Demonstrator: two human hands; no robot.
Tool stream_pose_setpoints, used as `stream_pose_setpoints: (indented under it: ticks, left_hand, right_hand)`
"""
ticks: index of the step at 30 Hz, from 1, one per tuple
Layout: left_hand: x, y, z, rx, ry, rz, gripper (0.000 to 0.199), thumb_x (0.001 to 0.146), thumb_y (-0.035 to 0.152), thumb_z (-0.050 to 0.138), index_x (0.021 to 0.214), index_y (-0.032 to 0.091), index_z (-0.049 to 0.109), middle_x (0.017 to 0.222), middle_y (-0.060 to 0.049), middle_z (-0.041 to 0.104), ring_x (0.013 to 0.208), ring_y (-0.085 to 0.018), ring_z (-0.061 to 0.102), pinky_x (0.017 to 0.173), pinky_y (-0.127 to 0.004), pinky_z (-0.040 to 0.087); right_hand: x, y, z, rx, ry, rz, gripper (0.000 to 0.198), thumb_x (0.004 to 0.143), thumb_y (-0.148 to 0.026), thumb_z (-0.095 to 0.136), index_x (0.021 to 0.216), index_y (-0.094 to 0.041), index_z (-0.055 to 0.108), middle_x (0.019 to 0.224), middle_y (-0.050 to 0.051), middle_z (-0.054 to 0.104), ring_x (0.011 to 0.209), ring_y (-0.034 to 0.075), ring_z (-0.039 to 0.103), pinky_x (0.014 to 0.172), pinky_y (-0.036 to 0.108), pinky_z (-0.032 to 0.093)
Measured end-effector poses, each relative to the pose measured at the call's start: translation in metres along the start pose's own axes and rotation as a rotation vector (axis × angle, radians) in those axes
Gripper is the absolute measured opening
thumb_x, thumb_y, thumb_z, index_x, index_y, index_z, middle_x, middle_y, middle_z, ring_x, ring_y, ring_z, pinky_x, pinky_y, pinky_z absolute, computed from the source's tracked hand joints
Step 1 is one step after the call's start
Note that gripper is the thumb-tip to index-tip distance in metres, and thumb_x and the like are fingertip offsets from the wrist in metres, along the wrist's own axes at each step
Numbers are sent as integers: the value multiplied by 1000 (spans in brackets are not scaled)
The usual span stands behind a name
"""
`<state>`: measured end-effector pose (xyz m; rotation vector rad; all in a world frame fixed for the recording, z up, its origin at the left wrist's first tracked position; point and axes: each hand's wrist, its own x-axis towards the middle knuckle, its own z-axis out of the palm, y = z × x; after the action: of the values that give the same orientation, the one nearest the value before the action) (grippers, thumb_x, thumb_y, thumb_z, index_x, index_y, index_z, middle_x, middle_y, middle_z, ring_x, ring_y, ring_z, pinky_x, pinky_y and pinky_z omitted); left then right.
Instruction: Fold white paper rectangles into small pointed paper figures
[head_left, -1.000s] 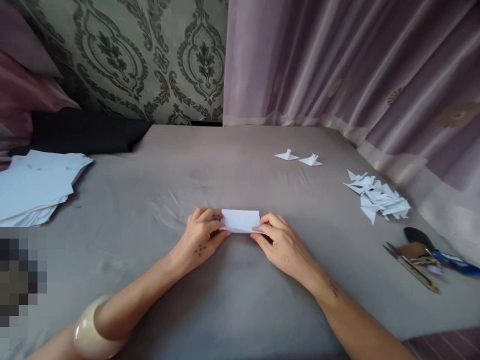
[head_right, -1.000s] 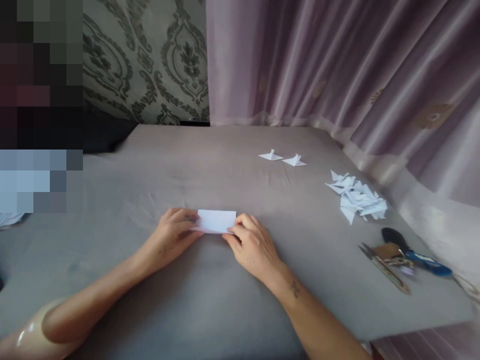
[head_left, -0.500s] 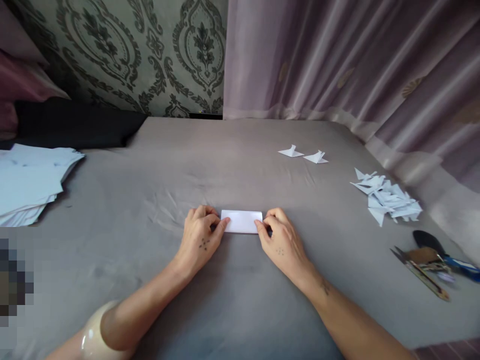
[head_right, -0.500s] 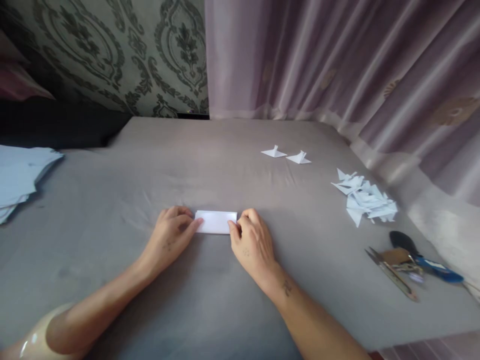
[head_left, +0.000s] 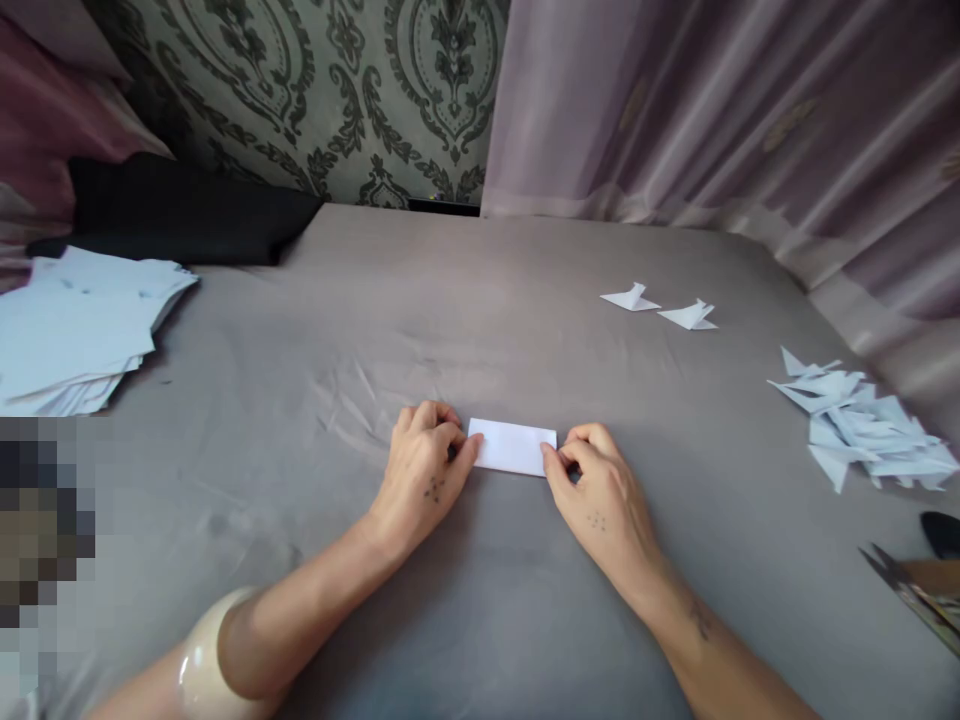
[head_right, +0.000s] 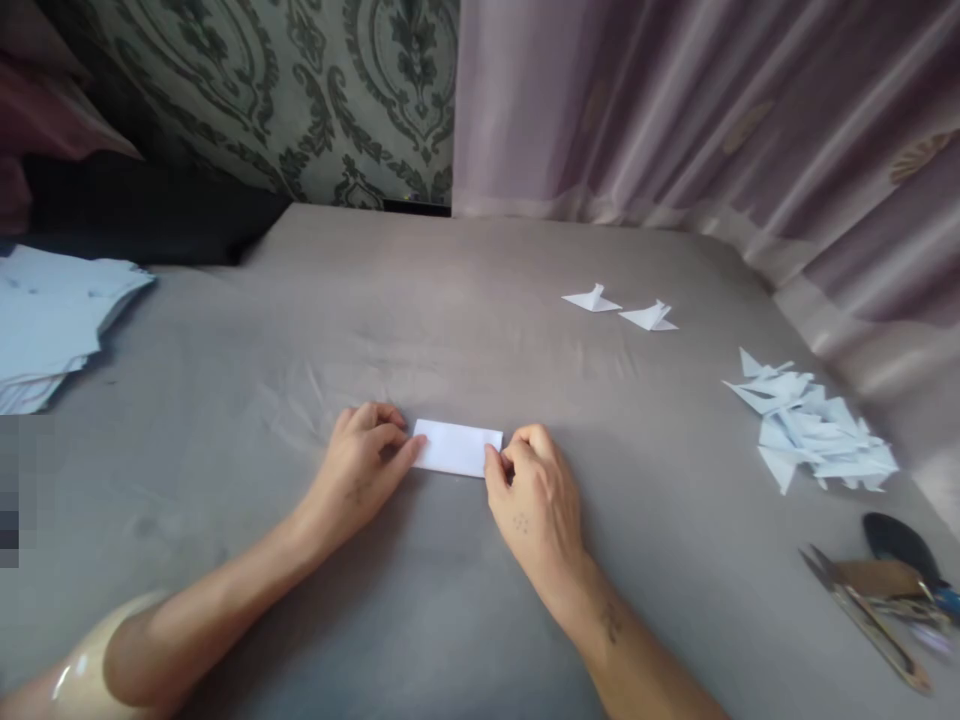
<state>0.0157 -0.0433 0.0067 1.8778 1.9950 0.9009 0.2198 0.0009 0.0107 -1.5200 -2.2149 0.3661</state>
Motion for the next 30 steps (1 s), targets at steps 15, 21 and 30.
stream_pose_setpoints:
  ticks: [15, 21, 30]
  left_hand:
    - [-6, 4, -3, -40, -15, -50, 25, 88, 33, 60, 68, 19, 64, 99, -7, 58, 90, -22, 49, 80, -40, 48]
    - [-4, 10, -8, -60, -12, -95, 20, 83, 30, 65, 66, 20, 65, 98, -8, 58, 91, -24, 50, 77, -42, 49]
    - [-3, 7, -5, -38, -26, -61, 21, 89, 27, 56, 70, 19, 62, 97, -8, 56, 87, -22, 49, 79, -42, 47]
  right_hand:
    - [-1, -2, -4, 50, -41, 56, 32, 88, -38, 57, 62, -20, 54, 83, 1, 57, 58, 10, 48, 55, 27, 38]
    - [0, -3, -5, 39, -42, 69, 33, 89, -39, 56, 61, -20, 54, 83, 1, 58, 59, 11, 50, 55, 26, 38]
    - [1, -2, -3, 29, -51, 45, 37, 93, -41, 48, 63, -20, 52, 84, 3, 58, 64, 13, 53, 61, 28, 40]
